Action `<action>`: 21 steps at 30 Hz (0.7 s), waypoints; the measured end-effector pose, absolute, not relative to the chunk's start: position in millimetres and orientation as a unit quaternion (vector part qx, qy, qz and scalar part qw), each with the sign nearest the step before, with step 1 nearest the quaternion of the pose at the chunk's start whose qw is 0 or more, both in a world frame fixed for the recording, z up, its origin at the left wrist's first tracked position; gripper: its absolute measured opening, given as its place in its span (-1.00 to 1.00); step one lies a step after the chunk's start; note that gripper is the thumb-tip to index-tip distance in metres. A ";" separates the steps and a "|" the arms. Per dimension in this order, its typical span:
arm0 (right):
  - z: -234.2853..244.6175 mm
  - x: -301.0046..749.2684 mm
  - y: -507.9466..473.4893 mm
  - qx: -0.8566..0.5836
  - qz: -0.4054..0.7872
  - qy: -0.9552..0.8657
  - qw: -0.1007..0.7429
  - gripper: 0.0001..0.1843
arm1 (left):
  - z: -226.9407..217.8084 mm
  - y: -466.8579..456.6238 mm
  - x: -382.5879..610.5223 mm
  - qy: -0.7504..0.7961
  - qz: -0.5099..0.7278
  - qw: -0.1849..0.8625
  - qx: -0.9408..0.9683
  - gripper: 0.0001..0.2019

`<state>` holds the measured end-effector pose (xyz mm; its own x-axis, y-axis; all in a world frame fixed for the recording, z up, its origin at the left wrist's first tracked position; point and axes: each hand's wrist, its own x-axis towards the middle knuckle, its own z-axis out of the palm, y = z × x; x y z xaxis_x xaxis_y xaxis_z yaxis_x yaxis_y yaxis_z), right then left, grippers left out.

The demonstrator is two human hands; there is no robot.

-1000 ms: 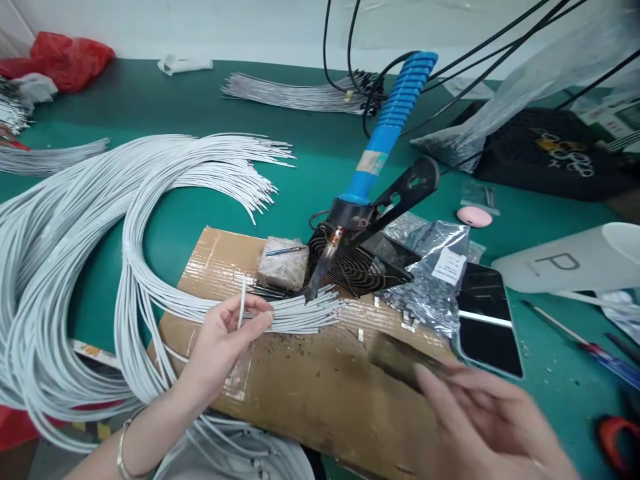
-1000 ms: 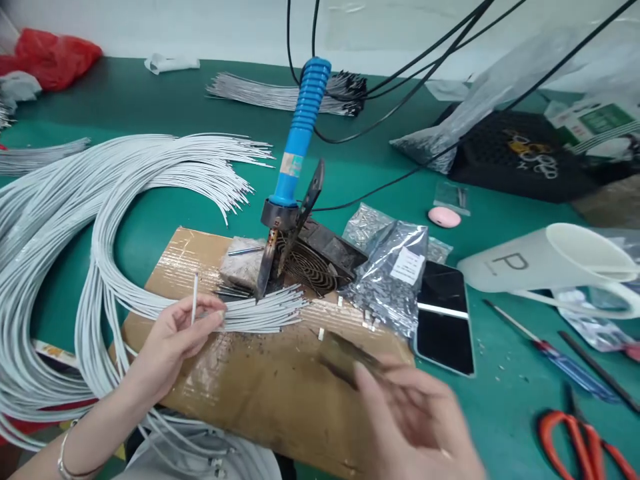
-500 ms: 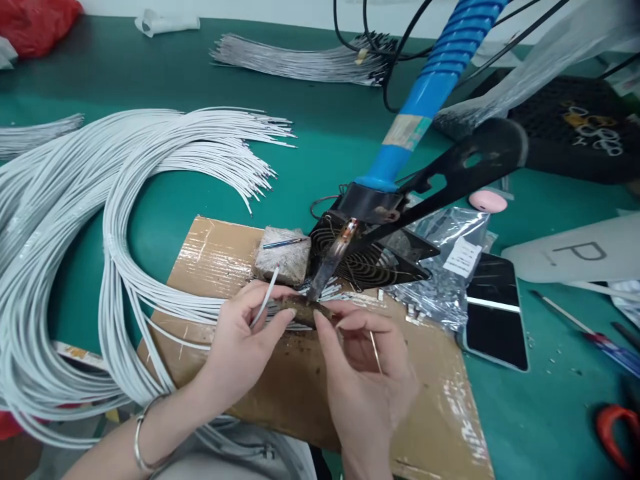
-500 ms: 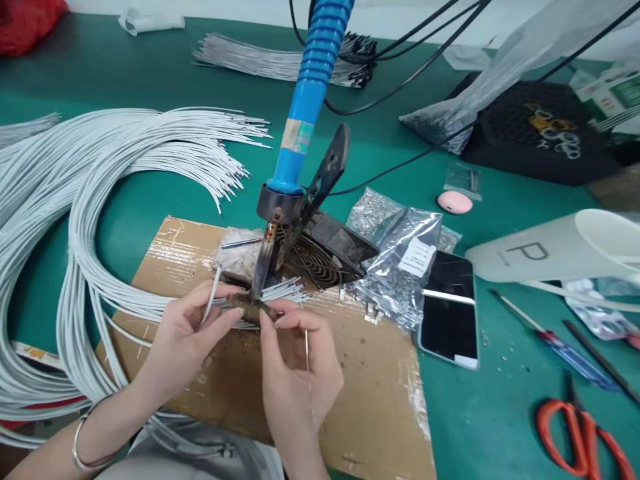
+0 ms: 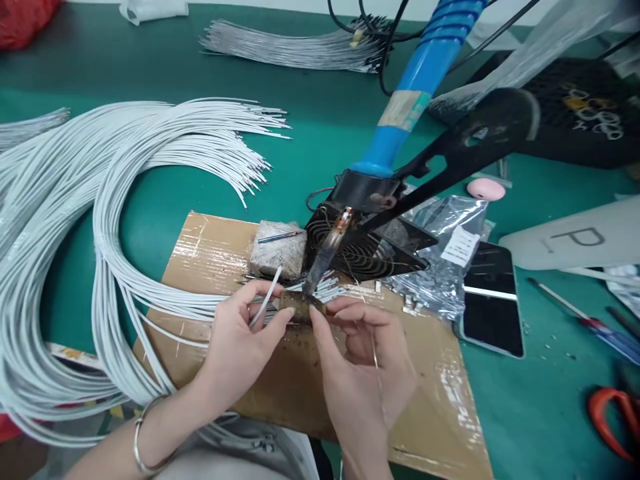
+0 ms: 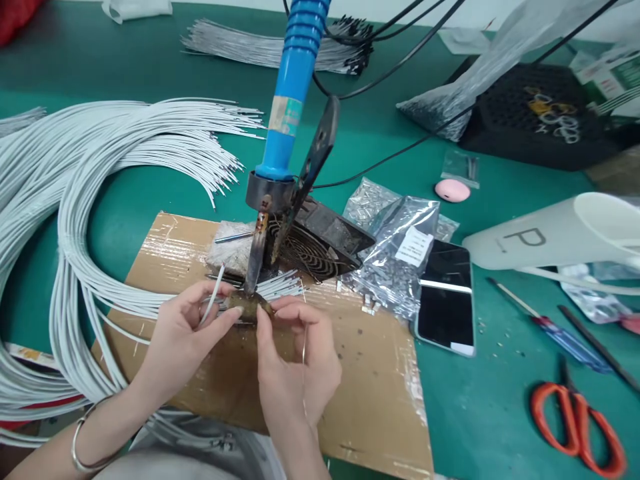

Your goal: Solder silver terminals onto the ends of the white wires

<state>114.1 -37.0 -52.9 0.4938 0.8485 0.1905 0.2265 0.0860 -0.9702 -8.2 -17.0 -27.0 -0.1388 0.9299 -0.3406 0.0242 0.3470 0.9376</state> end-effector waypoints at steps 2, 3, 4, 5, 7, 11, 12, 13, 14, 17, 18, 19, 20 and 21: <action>-53.4 112.5 -37.7 -0.629 0.239 -0.441 0.593 -0.79 | -26.8 -16.8 -6.6 0.618 0.440 0.530 0.380 -0.84; -53.7 111.8 -38.8 -0.625 0.226 -0.456 0.592 -0.80 | -26.4 -17.3 -6.2 0.615 0.447 0.524 0.384 -0.85; -54.0 111.3 -40.2 -0.615 0.211 -0.477 0.592 -0.80 | -25.7 -18.2 -6.1 0.615 0.453 0.512 0.393 -0.86; -54.0 111.0 -41.8 -0.600 0.195 -0.500 0.593 -0.78 | -24.8 -19.4 -6.2 0.616 0.456 0.496 0.409 -0.88; -53.5 111.4 -44.6 -0.571 0.165 -0.549 0.588 -0.72 | -23.1 -22.2 -6.8 0.617 0.459 0.455 0.448 -0.90; -53.5 114.6 -47.7 -0.567 0.127 -0.619 0.528 -0.66 | -22.2 -23.9 -7.7 0.615 0.466 0.398 0.496 -0.84; -54.3 115.2 -47.7 -0.572 0.129 -0.624 0.516 -0.68 | -22.8 -22.9 -7.8 0.614 0.464 0.397 0.500 -0.83; -55.2 115.5 -47.2 -0.581 0.139 -0.619 0.510 -0.72 | -23.5 -21.6 -8.0 0.612 0.460 0.401 0.502 -0.84; -56.3 115.5 -46.4 -0.594 0.159 -0.601 0.511 -0.77 | -24.4 -20.1 -8.2 0.611 0.456 0.410 0.501 -0.85; -58.4 114.7 -42.1 -0.628 0.271 -0.491 0.540 -0.86 | -26.6 -17.3 -9.9 0.615 0.442 0.459 0.465 -0.92; -58.5 115.2 -40.8 -0.629 0.313 -0.448 0.553 -0.86 | -26.9 -17.5 -10.9 0.618 0.436 0.480 0.444 -0.93; -58.4 116.7 -40.0 -0.624 0.350 -0.412 0.564 -0.85 | -27.0 -18.3 -12.2 0.620 0.429 0.502 0.424 -0.90; -58.2 119.9 -40.1 -0.617 0.378 -0.386 0.572 -0.83 | -27.1 -19.7 -13.8 0.620 0.424 0.522 0.405 -0.86; -58.3 125.0 -41.4 -0.612 0.397 -0.370 0.576 -0.81 | -27.4 -21.5 -15.8 0.616 0.424 0.538 0.390 -0.83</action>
